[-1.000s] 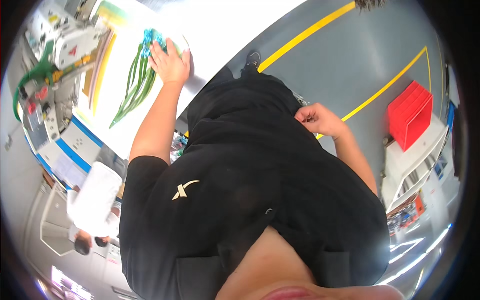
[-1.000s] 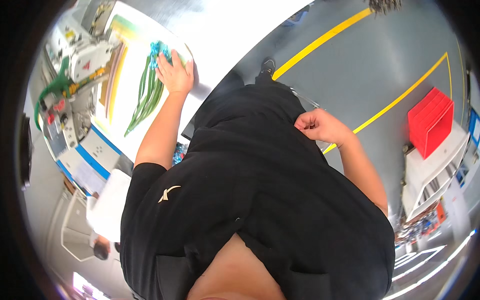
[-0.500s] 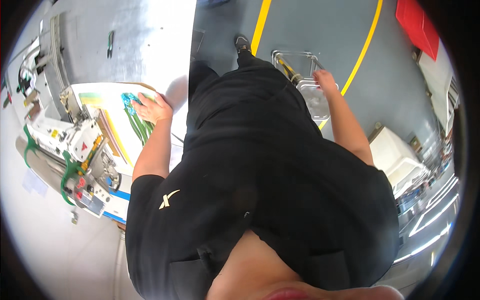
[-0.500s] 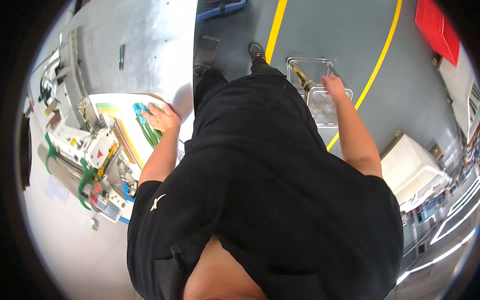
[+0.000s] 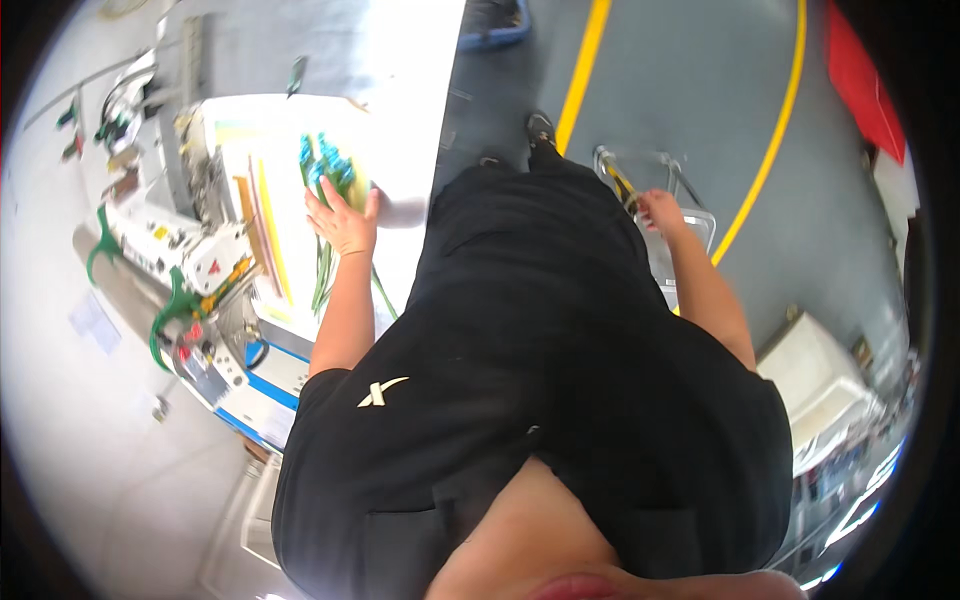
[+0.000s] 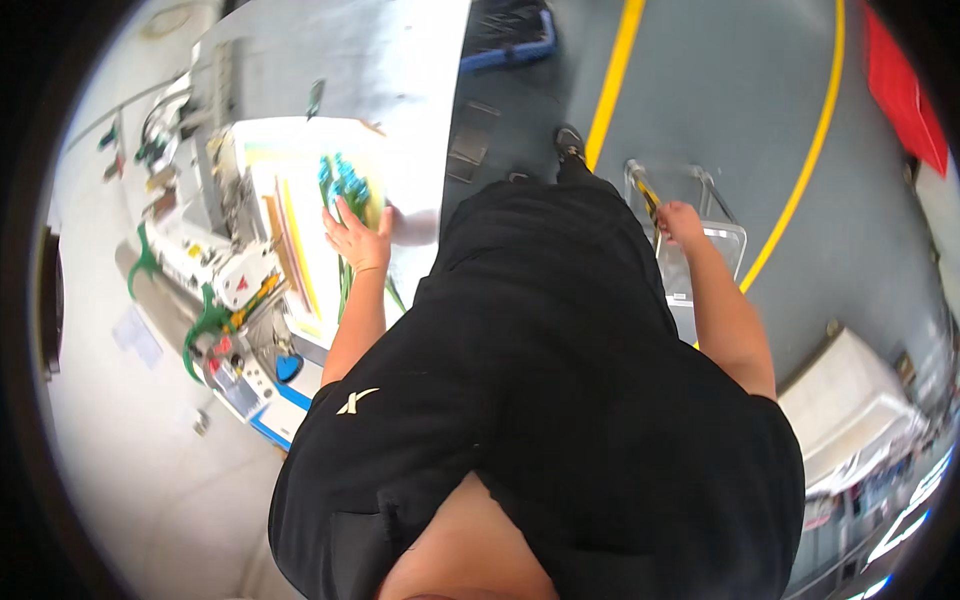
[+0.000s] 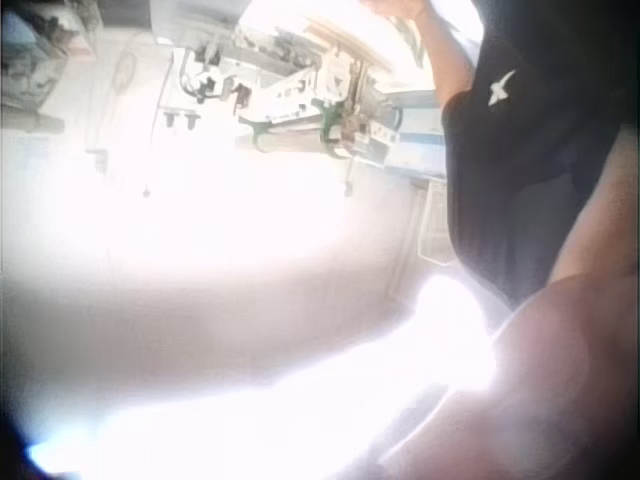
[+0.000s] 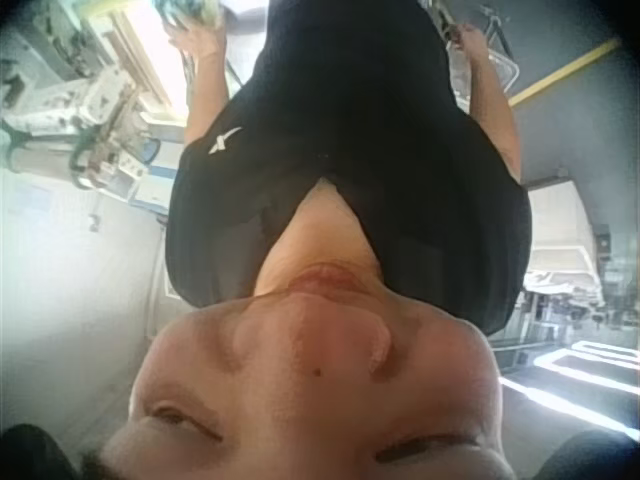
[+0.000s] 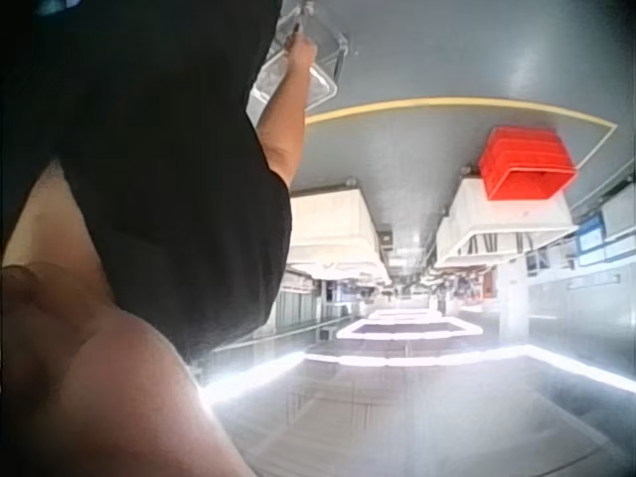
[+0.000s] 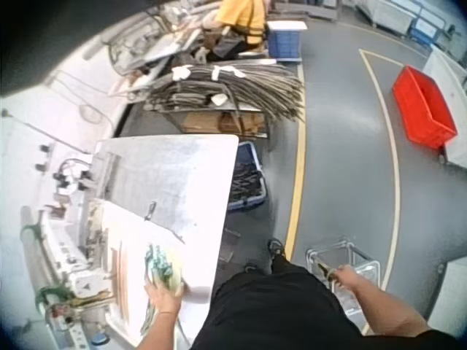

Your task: The person adjusts their head-mounted camera, then handles green and blue cables on a workbench. They pick up spools of thread and manipulate a black cable, possibly threading it. The person then uses a utility knife to cut the ends of the green cables.

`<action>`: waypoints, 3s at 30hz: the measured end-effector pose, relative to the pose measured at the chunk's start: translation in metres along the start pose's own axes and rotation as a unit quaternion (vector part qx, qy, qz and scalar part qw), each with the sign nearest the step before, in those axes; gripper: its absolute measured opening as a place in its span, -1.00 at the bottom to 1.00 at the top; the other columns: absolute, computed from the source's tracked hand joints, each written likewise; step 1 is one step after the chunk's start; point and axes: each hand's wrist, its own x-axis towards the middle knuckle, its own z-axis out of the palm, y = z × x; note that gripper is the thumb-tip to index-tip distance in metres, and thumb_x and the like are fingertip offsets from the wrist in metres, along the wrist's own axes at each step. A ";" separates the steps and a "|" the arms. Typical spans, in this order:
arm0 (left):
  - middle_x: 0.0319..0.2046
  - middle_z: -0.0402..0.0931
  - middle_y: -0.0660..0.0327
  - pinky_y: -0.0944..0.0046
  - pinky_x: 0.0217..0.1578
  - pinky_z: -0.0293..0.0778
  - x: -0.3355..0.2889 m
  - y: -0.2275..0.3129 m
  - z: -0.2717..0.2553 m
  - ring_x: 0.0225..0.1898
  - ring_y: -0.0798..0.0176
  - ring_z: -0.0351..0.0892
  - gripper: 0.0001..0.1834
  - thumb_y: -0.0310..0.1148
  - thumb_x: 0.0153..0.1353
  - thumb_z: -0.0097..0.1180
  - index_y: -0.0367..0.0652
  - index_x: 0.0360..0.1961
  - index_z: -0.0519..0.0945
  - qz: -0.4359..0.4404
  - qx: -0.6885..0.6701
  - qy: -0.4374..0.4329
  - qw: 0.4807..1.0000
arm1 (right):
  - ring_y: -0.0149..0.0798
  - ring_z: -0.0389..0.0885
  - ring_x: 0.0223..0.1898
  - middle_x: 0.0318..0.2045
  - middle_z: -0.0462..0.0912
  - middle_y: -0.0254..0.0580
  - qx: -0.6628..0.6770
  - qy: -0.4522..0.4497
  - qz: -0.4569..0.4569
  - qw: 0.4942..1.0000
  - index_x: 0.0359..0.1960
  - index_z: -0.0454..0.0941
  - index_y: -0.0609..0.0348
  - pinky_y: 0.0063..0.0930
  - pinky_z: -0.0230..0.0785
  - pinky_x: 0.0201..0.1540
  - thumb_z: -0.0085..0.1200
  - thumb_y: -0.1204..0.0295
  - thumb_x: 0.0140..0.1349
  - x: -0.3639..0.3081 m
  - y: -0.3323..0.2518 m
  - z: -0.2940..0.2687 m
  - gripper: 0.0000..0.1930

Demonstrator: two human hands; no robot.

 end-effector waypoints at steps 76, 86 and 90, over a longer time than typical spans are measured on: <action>0.44 0.05 -0.24 -0.31 0.44 -0.14 0.289 0.365 0.014 0.50 -0.29 -0.05 -0.16 0.16 0.29 0.07 -0.11 0.44 0.20 -0.238 -0.082 -0.004 0.968 | -0.38 0.51 -0.60 -0.55 0.56 -0.31 -0.219 -0.005 -0.109 0.970 -0.34 0.59 0.17 -0.41 0.37 -0.57 0.14 0.29 0.26 0.156 -0.350 -0.331 -0.80; 0.44 0.03 -0.25 -0.33 0.43 -0.14 0.285 0.366 0.015 0.50 -0.32 -0.08 -0.13 0.18 0.28 0.06 -0.15 0.45 0.21 -0.239 -0.097 -0.016 0.966 | -0.34 0.56 -0.55 -0.50 0.60 -0.28 -0.221 0.042 -0.057 0.973 -0.33 0.60 0.16 -0.37 0.43 -0.52 0.11 0.36 0.22 0.157 -0.396 -0.343 -0.86; 0.44 0.05 -0.25 -0.33 0.43 -0.12 0.282 0.363 0.017 0.50 -0.31 -0.06 -0.13 0.20 0.27 0.06 -0.15 0.43 0.26 -0.238 -0.110 -0.003 0.965 | -0.34 0.55 -0.57 -0.51 0.60 -0.27 -0.250 -0.006 -0.090 0.964 -0.31 0.61 0.18 -0.40 0.40 -0.55 0.08 0.36 0.24 0.170 -0.414 -0.316 -0.85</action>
